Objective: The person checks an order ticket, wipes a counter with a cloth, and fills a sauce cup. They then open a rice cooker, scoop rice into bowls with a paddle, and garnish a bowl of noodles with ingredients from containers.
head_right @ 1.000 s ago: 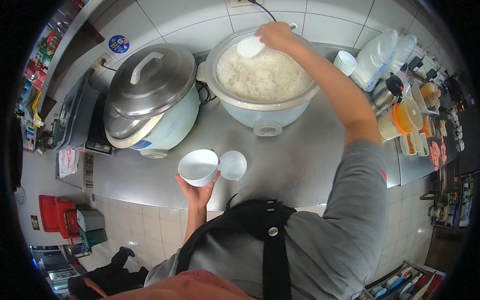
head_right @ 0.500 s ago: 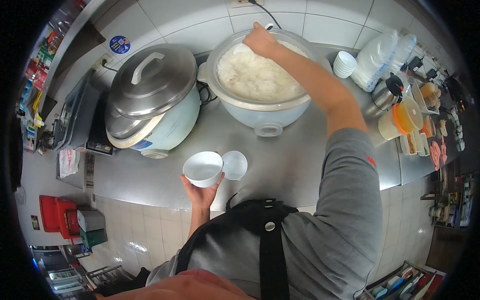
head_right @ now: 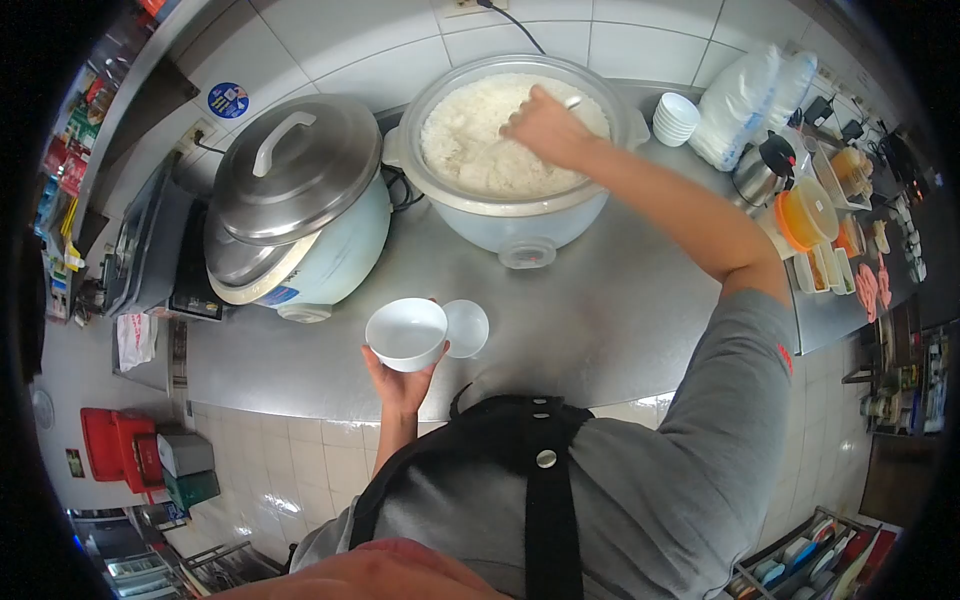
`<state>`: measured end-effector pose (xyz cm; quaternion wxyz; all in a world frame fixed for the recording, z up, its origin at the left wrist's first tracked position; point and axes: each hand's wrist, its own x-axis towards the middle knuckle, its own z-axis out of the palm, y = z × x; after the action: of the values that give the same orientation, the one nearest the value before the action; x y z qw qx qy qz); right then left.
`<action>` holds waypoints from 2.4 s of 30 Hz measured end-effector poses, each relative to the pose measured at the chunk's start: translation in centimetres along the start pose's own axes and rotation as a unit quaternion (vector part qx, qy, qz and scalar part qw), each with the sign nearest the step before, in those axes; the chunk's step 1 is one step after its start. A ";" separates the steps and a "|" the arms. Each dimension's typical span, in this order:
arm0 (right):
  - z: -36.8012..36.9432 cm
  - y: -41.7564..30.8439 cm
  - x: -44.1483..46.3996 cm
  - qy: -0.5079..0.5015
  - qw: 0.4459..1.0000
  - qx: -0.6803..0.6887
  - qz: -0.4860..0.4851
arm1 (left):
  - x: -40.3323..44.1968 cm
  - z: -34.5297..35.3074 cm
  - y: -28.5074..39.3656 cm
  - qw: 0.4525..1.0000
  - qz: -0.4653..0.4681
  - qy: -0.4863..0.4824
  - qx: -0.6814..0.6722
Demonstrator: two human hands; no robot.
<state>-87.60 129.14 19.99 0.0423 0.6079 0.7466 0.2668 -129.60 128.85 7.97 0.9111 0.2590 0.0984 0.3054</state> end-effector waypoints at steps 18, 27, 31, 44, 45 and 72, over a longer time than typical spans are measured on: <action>2.4 6.4 2.2 -0.076 0.965 -0.049 0.247 | -0.7 0.3 -1.3 0.997 0.010 0.073 0.001; 1.1 0.3 -0.6 -0.108 0.982 0.043 0.150 | 0.3 2.4 -1.1 0.996 0.022 0.074 0.039; 0.1 -1.1 -2.0 -0.094 0.986 0.068 0.122 | 1.4 3.5 -0.8 0.994 0.024 0.079 0.076; 0.9 0.2 -1.5 -0.180 0.910 0.321 0.192 | 8.0 11.0 3.2 0.982 0.015 0.057 0.180; 1.0 0.7 -1.5 -0.206 0.891 0.354 0.196 | 8.6 11.6 3.6 0.982 0.016 0.056 0.182; -16.2 -0.1 -1.0 0.321 0.921 -0.010 0.218 | 20.9 17.8 0.8 0.997 -0.016 -0.075 -0.016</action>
<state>-93.70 122.58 33.55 -0.2531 0.6371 0.5663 0.4577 -107.44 134.76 23.02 0.9246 0.2652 0.0292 0.2718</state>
